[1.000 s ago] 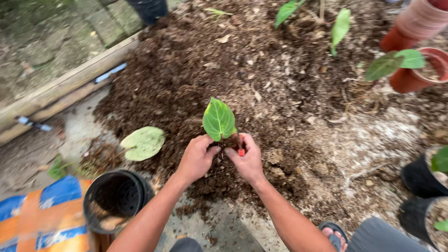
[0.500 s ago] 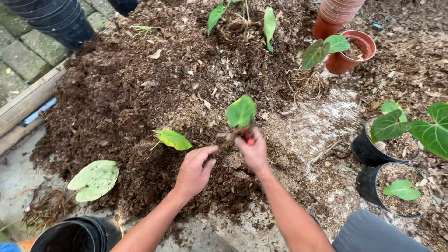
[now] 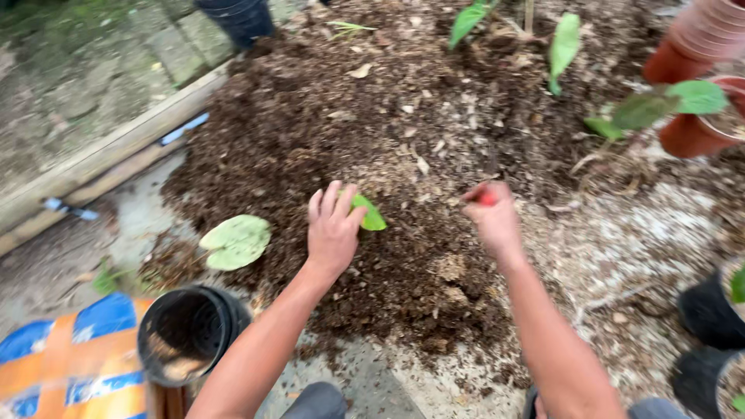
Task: The person takes plants out of small plastic pots, removes excess soil and loose roots by hand and using shears, and then places them into new pots while adding fresh soil from a large pile.
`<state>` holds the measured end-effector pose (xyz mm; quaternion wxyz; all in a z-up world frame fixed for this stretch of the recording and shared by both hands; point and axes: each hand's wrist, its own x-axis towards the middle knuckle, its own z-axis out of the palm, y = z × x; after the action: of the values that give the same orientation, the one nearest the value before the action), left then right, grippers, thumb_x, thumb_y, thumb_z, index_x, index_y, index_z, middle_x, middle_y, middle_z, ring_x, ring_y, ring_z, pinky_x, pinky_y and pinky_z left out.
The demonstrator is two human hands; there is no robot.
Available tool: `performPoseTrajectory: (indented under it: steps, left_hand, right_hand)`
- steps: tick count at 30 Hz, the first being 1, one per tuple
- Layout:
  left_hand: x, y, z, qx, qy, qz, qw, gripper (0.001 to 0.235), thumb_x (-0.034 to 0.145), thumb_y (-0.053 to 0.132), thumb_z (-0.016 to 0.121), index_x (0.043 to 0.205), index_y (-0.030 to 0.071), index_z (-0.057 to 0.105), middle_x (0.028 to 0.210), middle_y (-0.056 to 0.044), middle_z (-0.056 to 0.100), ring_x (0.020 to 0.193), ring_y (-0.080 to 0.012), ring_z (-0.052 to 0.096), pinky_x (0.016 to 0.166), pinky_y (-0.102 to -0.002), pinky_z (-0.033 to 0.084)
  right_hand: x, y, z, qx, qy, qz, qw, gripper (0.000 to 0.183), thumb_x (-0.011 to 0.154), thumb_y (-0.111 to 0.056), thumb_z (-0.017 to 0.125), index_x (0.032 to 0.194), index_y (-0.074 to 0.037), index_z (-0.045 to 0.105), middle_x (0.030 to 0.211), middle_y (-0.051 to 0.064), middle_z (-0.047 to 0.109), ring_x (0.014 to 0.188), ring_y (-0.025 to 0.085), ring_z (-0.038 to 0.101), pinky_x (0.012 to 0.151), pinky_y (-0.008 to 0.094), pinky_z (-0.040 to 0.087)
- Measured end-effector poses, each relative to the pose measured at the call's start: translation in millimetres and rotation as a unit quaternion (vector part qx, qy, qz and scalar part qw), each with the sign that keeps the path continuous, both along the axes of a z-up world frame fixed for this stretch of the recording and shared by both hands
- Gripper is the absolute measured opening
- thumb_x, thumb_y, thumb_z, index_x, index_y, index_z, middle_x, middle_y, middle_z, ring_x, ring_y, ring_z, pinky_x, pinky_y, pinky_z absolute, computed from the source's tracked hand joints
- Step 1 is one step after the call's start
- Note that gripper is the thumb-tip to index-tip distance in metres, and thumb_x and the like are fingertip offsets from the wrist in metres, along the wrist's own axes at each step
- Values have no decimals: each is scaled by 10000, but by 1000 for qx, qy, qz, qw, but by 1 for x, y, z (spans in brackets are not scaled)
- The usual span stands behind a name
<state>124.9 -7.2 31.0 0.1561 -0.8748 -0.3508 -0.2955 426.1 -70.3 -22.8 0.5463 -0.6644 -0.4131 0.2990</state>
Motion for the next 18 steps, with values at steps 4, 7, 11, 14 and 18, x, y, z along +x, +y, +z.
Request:
performPoseTrajectory:
  steps: [4,7,11,14,18]
  left_hand:
    - [-31,13,7,-28,-31,22,999,212,844,47,658,1021,134,735,1112,-49,706,1175,-282,619,1091,-511,414]
    - [-93,14,27,24,-42,80,996,93,933,78,683,959,142,745,1044,-98,709,1061,-279,644,993,-469,457]
    - [-184,5,52,53,85,291,952,439,865,95,664,1301,124,703,1475,-157,560,1401,-386,453,1134,-577,336]
    - [-182,-8,33,-125,-5,268,955,665,788,158,700,1435,41,599,1518,-236,414,1428,-442,322,1116,-688,255]
    - [-105,-21,8,-321,-83,39,943,459,822,220,759,1261,128,667,1368,-136,622,1309,-325,550,1124,-578,364]
  right_hand:
    - [-153,25,10,-95,328,147,928,336,797,53,668,1119,-44,657,866,56,659,685,125,567,642,278,473]
    - [-230,44,28,-79,354,228,904,252,834,-2,683,1081,-33,648,875,13,645,730,102,587,697,253,495]
    - [-271,64,67,-105,199,254,941,299,868,-127,710,1137,-69,592,835,14,559,673,128,513,615,318,445]
    - [-235,55,91,-139,14,290,947,340,895,-220,718,1158,-58,576,846,40,586,710,141,560,653,337,476]
    - [-121,14,97,-228,-137,275,924,393,882,-258,710,1180,-57,552,898,43,600,764,176,612,687,376,512]
